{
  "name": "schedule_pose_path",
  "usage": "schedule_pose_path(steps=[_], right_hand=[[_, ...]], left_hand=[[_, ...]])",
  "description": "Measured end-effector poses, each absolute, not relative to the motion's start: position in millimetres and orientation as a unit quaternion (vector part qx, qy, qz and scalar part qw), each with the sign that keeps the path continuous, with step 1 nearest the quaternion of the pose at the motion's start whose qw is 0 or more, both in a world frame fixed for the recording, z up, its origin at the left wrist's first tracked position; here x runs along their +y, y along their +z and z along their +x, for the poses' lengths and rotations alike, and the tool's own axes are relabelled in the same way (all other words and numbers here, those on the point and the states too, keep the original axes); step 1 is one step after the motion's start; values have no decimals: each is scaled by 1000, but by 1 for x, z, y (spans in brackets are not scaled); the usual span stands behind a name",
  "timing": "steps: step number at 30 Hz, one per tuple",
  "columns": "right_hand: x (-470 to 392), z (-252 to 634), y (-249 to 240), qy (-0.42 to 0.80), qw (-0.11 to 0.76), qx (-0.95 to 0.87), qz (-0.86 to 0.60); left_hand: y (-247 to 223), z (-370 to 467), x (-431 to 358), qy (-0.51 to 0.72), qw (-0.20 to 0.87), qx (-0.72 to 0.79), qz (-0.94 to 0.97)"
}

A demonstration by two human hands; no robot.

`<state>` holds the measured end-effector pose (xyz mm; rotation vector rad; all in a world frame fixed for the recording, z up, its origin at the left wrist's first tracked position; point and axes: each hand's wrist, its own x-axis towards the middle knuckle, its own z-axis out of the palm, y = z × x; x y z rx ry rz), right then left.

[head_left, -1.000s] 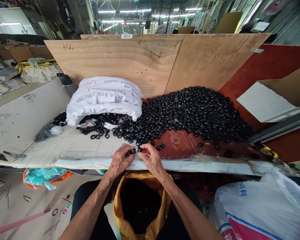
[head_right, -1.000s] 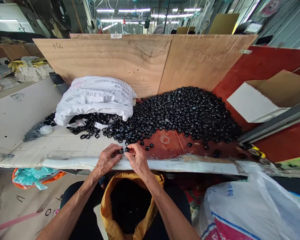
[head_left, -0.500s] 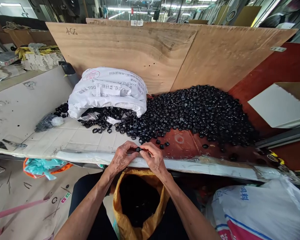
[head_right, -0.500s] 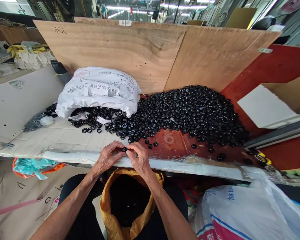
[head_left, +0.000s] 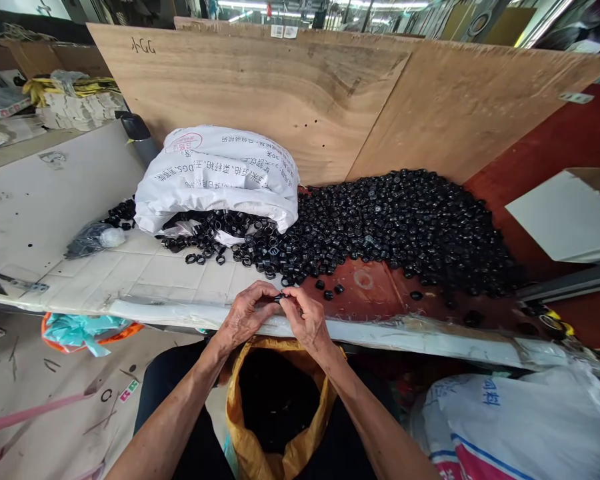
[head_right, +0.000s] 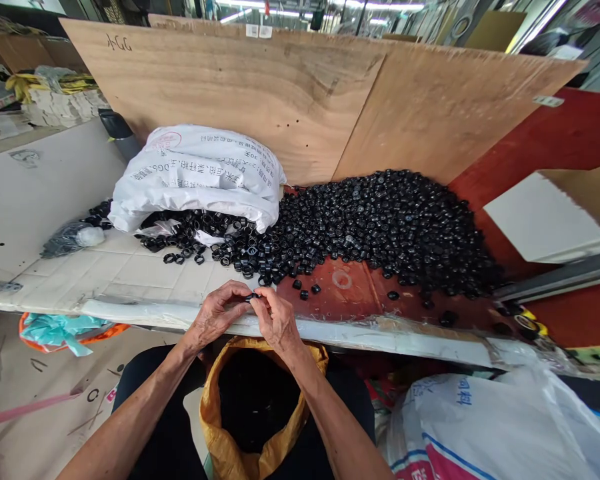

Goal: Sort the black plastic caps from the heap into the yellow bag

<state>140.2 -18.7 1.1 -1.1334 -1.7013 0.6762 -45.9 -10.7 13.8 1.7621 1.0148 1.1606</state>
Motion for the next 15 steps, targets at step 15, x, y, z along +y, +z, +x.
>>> schedule_pose_path(steps=[15], right_hand=[[-3,135,-22,84,425,-763,-479]], left_hand=[[16,-49,-11,443,381,370,722]])
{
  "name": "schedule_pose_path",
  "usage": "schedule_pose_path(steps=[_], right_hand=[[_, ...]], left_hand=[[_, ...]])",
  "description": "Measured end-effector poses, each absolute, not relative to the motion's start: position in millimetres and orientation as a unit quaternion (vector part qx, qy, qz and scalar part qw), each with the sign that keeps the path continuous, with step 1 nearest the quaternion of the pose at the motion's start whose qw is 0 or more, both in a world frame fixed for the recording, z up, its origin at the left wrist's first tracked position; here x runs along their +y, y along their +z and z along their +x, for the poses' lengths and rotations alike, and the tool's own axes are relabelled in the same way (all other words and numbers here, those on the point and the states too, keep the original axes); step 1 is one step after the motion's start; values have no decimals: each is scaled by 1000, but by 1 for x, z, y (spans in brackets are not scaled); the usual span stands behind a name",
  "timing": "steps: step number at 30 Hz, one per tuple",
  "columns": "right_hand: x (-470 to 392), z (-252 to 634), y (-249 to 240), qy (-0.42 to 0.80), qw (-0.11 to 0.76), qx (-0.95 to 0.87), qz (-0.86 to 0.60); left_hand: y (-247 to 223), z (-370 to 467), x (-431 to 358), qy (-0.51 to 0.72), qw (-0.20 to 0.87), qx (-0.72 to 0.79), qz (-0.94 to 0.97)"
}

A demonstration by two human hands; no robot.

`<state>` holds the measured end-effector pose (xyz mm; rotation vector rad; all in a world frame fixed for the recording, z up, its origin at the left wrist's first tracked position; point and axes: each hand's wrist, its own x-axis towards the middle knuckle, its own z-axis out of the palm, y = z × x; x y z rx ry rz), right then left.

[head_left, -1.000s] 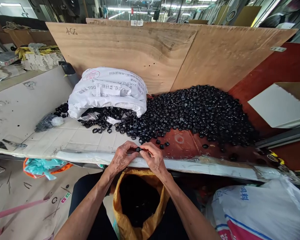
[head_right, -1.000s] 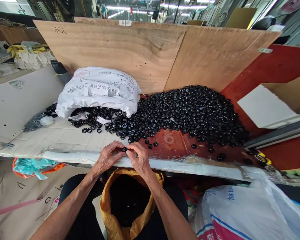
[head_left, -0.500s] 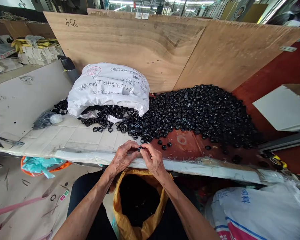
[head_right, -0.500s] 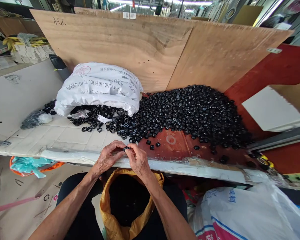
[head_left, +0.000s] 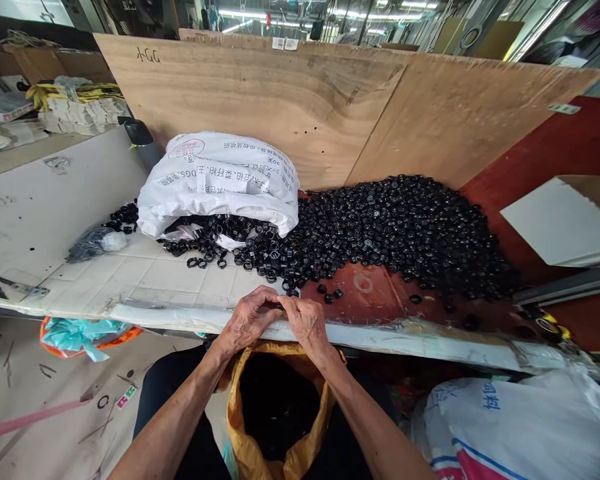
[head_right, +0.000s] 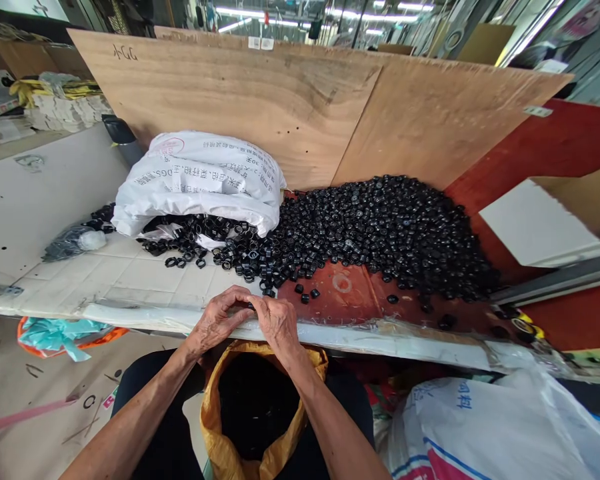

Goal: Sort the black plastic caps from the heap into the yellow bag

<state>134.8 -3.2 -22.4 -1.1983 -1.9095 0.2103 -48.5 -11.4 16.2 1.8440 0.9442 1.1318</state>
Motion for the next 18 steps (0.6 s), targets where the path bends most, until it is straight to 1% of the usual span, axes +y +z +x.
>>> schedule_pose_path(steps=[2,5,7,9,12,16,18], right_hand=[[-3,132,-20,118,433,-739,-503],[-6,129,-11,185,478,-667,-542],[-11,130,-3,224,495,-650,-531],[-17,133,3,244,487,-676,-495],[-20,137,2,234,474,-712,-463],[-16,135,-4,178,471,-716,-484],[-16,133,-2,168,484,-703,-493]], left_hand=[[16,-48,-12,444,388,375,715],[15,-48,-12,447,391,380,709],[14,-48,-12,453,391,380,706],[12,-47,-12,459,392,378,702],[11,-47,-12,460,384,379,705],[11,-47,-11,460,368,393,706],[14,-48,-13,463,370,406,696]])
